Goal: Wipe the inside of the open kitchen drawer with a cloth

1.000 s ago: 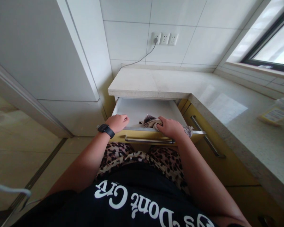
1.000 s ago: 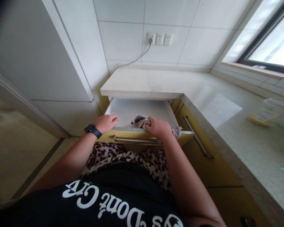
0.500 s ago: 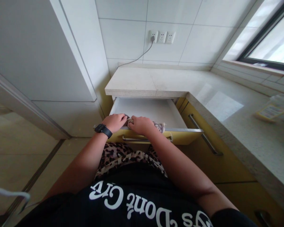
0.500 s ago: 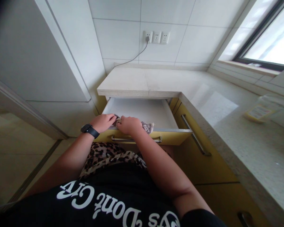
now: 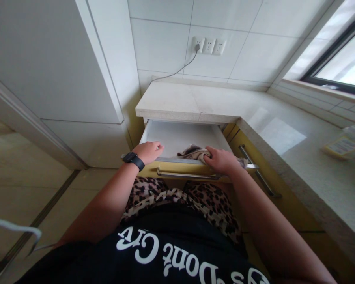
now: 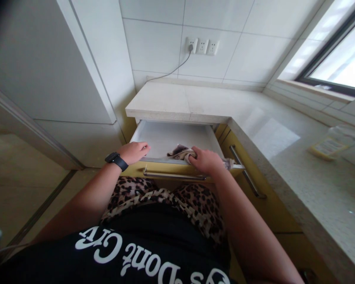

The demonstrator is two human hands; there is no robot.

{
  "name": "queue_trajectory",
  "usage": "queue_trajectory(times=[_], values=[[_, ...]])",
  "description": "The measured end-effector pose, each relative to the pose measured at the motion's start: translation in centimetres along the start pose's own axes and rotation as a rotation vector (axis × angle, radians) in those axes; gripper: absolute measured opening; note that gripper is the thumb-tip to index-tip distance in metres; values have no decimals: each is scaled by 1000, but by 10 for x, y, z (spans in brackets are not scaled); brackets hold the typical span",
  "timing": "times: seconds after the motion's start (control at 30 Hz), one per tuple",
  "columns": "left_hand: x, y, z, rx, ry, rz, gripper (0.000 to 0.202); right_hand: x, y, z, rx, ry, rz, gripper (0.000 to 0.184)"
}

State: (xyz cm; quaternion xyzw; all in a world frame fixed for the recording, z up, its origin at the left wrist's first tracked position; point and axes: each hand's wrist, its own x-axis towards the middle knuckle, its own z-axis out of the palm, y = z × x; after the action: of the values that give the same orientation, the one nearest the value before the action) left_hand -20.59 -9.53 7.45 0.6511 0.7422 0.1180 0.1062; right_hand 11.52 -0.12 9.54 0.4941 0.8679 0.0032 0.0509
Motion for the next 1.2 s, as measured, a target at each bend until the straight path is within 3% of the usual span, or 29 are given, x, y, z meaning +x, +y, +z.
queue_trajectory(times=[0.13,0.27,0.47,0.7,0.8,1.2], values=[[1,-1,1,-14,-11,-2,44,-8,56,6,-8,-8,183,56],[2,-2,2,-8,-8,-14,43,-5,67,6,-3,-36,248,58],[2,-5,3,-12,-19,-19,44,6,36,5,23,-70,178,58],[3,-4,1,-15,-44,-26,43,10,-40,-3,41,4,13,54],[2,-3,0,-2,-47,-28,43,10,-61,-5,54,39,-2,54],[-1,0,1,18,-13,-15,44,-1,-58,-3,37,100,-7,51]])
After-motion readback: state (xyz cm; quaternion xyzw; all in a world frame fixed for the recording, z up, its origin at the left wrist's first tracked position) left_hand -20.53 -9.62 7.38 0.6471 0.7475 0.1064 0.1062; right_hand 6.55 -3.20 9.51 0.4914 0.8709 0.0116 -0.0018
